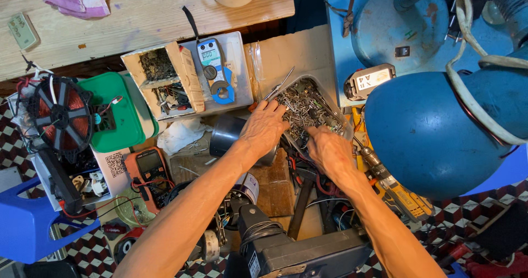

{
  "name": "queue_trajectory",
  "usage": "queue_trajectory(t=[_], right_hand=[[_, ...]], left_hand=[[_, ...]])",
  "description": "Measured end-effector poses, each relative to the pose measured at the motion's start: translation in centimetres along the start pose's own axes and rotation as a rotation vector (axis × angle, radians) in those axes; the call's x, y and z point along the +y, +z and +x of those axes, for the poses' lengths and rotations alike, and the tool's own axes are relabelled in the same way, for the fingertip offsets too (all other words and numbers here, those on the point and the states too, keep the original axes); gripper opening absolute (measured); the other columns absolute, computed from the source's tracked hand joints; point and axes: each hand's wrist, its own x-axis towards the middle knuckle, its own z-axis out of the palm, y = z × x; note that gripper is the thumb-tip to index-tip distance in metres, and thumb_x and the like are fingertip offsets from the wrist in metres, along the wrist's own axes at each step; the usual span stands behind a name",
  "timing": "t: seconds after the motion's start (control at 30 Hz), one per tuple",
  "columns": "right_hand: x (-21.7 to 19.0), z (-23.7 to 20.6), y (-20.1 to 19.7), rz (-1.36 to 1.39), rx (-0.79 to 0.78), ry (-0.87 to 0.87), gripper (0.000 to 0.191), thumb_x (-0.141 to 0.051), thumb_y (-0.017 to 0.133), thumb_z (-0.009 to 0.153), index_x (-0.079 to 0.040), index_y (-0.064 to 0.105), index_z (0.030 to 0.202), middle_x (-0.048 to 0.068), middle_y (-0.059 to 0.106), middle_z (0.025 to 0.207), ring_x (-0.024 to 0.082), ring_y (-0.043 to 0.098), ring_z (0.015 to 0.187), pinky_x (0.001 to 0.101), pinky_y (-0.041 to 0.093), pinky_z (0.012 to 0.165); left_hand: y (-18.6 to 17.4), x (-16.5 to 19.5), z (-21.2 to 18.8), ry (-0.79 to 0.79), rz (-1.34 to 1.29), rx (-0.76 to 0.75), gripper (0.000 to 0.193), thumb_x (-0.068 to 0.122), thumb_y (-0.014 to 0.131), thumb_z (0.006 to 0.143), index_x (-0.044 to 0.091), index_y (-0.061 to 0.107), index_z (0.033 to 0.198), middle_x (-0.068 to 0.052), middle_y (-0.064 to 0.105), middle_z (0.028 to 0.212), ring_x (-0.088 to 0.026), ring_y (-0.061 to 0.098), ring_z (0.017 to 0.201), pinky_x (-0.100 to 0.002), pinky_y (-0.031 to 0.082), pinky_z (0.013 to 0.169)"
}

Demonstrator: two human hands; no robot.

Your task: The person repairs a small electric motor at a cluttered workbench. They unscrew and manipulate the motor housing with a screwdriver, handle its wiring, position the motor against a benchtop drill press, and sort removed screws and small parts into a parts tray.

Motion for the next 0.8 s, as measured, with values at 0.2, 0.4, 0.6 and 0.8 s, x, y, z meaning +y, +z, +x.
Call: queue_trajectory(t=[0.2,0.4,0.6,0.8], right_hand=[[1.4,0.5,-0.4,0.121,0.134,0.097,0.038,-0.005,0.052,0.094,-0.004,0.067,0.129,0.024,0.069,0.099,0.035,0.067,0.072,0.0442,0.057,0.068],[0.3,-1.0,-0.9,0.137,0.171,0.022,0.035,-0.009,0.059,0.091,-0.006,0.072,0.123,0.023,0.072,0.105,0.038,0.071,0.076,0.0485,0.057,0.07],[0.2,1.1,0.1,0.137,0.081,0.118,0.043,-0.004,0.052,0.092,-0.008,0.065,0.133,0.022,0.071,0.1,0.038,0.068,0.074,0.0475,0.059,0.068],[0.9,-2.3,-0.7,0.131,0.31,0.061,0.03,-0.011,0.055,0.093,-0.002,0.068,0.119,0.026,0.07,0.104,0.045,0.069,0.083,0.0529,0.056,0.073]], left_hand=[[0.0,-0.1,-0.2,-0.018,-0.036,-0.014,0.023,0.013,0.062,0.084,0.019,0.082,0.094,-0.006,0.062,0.1,-0.026,0.054,0.11,-0.04,0.04,0.097],[0.0,-0.1,-0.1,-0.004,-0.031,0.006,0.021,0.014,0.062,0.087,0.017,0.082,0.095,-0.006,0.063,0.1,-0.026,0.054,0.11,-0.04,0.04,0.097],[0.4,-0.2,-0.5,-0.01,-0.074,0.026,0.024,0.012,0.06,0.087,0.016,0.079,0.101,-0.007,0.063,0.1,-0.026,0.054,0.11,-0.04,0.041,0.094],[1.0,-0.1,-0.4,-0.102,-0.171,0.124,0.057,0.002,0.062,0.086,0.014,0.061,0.141,-0.004,0.065,0.104,-0.023,0.058,0.107,-0.04,0.043,0.094]])
